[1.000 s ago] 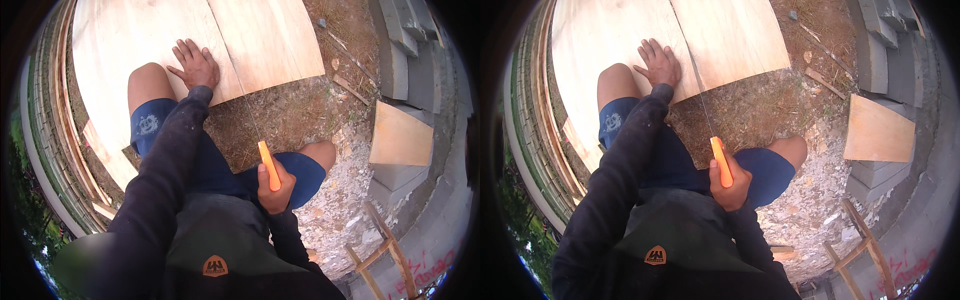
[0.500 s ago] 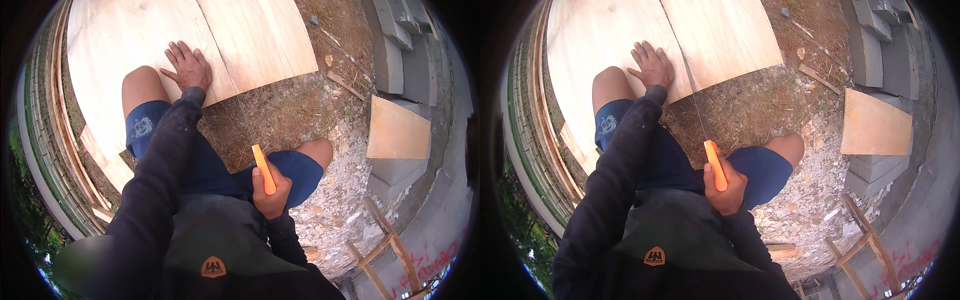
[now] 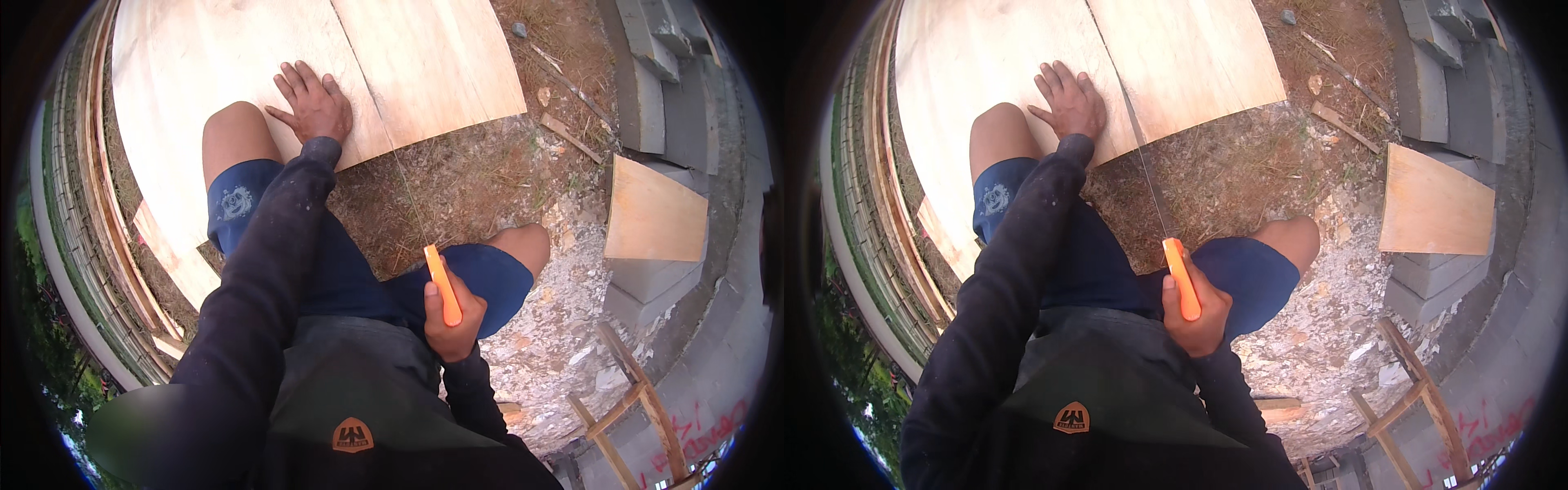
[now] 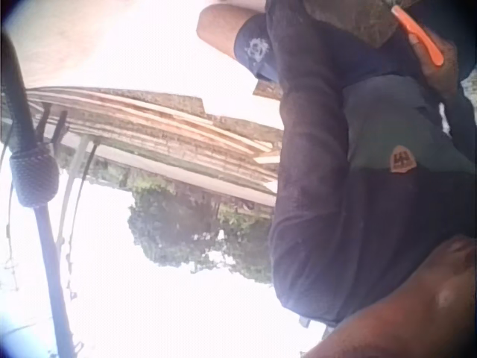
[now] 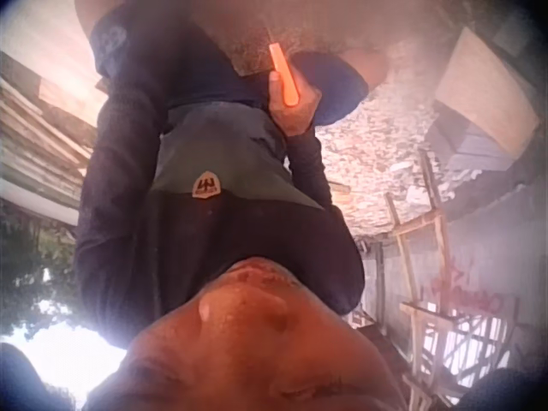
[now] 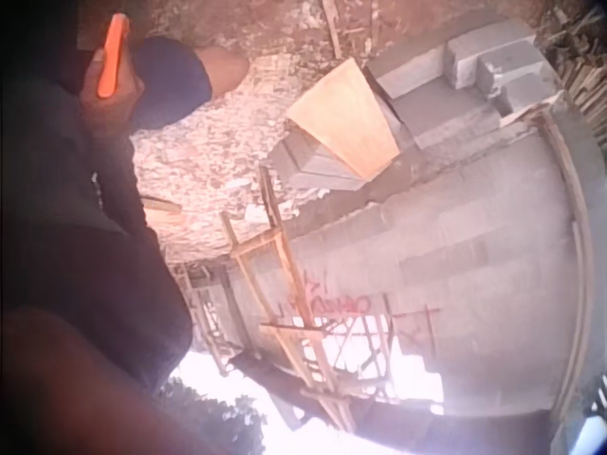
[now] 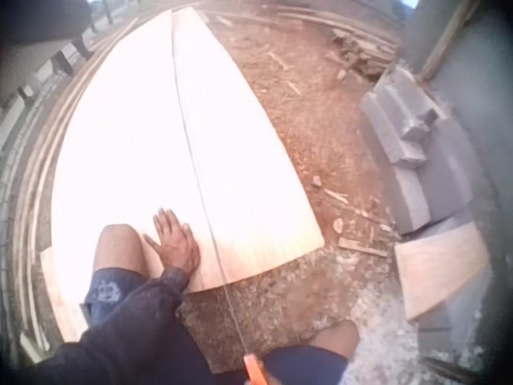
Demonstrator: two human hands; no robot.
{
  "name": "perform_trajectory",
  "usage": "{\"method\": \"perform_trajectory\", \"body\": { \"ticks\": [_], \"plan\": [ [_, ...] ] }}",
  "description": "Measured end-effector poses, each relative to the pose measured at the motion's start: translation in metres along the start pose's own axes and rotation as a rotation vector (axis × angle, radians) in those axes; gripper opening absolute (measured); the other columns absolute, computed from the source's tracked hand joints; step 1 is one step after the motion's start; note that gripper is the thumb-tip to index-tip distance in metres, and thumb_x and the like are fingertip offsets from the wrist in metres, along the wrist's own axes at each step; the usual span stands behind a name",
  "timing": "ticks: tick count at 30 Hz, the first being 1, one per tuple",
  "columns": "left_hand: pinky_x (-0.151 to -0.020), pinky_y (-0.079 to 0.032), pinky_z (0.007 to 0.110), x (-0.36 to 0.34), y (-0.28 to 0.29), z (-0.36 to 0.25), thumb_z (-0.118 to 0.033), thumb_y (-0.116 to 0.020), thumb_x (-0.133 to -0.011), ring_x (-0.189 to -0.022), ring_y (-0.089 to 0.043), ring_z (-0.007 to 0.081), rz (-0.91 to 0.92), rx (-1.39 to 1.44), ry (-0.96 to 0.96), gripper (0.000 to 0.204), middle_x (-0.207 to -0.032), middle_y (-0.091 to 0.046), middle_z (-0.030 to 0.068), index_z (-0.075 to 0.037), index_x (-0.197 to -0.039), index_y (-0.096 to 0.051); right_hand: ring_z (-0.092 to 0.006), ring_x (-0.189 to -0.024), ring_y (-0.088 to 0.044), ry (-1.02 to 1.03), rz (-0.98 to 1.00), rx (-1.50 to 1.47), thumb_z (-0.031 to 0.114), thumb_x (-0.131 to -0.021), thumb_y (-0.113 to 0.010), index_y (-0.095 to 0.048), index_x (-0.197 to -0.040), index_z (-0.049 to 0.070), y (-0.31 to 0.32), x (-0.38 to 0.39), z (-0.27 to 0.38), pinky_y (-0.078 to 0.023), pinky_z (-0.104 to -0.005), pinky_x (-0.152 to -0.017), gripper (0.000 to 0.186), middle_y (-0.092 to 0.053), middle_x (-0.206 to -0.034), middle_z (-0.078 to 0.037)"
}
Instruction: The person uses a hand saw to cut a large sheet of plywood along a straight line. The person holds the saw with the right hand and stabilizes the sheet with the left hand, moving the saw back and forth to advance the cut. The cut is completed and the separated piece is moved aside.
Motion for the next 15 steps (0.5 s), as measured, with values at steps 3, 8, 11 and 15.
{"method": "perform_trajectory", "body": {
  "ticks": [3, 8, 11, 15],
  "plan": [
    [-0.116, 0.000, 0.073, 0.001, 0.002, -0.005, -0.038, -0.029, -0.105, -0.155, -0.005, 0.0344, -0.012, 0.018, -0.009, 0.063, -0.167, -0.015, 0.0170, -0.003, -0.157, -0.024, -0.0281, -0.097, -0.075, -0.060, 0.029, 0.000, 0.007, -0.089, -0.066, -0.065, -0.121, -0.011, 0.030, 0.036, 0.008, -0.057, -0.0326, -0.084, 0.037, -0.072, -0.109, -0.025],
    [-0.116, -0.001, 0.072, -0.001, -0.005, -0.013, -0.038, -0.030, -0.105, -0.155, -0.007, 0.0343, -0.040, -0.014, -0.019, 0.063, -0.166, -0.017, 0.0169, -0.003, -0.157, -0.026, -0.0334, -0.062, -0.069, -0.008, 0.019, 0.037, 0.022, -0.093, -0.067, -0.070, -0.105, -0.001, -0.061, -0.147, 0.021, -0.049, -0.0383, -0.056, 0.027, -0.063, -0.070, -0.022],
    [-0.116, -0.002, 0.072, 0.003, -0.002, -0.009, -0.038, -0.031, -0.105, -0.155, -0.007, 0.0344, -0.009, -0.008, -0.015, 0.063, -0.166, -0.017, 0.0163, -0.004, -0.157, -0.026, -0.0305, -0.062, -0.070, -0.040, 0.026, 0.020, 0.021, -0.093, -0.067, -0.070, -0.110, -0.002, -0.065, -0.153, 0.016, -0.050, -0.0375, -0.057, 0.029, -0.064, -0.071, -0.022],
    [-0.116, -0.002, 0.072, 0.001, 0.002, -0.001, -0.038, -0.030, -0.105, -0.155, -0.007, 0.0343, -0.028, 0.013, 0.010, 0.062, -0.167, -0.016, 0.0162, -0.004, -0.157, -0.026, -0.0290, -0.099, -0.074, -0.030, 0.027, -0.019, 0.014, -0.091, -0.065, -0.064, -0.123, -0.011, 0.007, 0.002, 0.003, -0.057, -0.0346, -0.087, 0.040, -0.073, -0.107, -0.025]
  ]
}}
Point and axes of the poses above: each hand's wrist, its own x-axis away from the middle knuckle, its own y-axis out of the back of the hand, z = x × y, the point moved 2 cm from there along -x, towards the middle knuckle
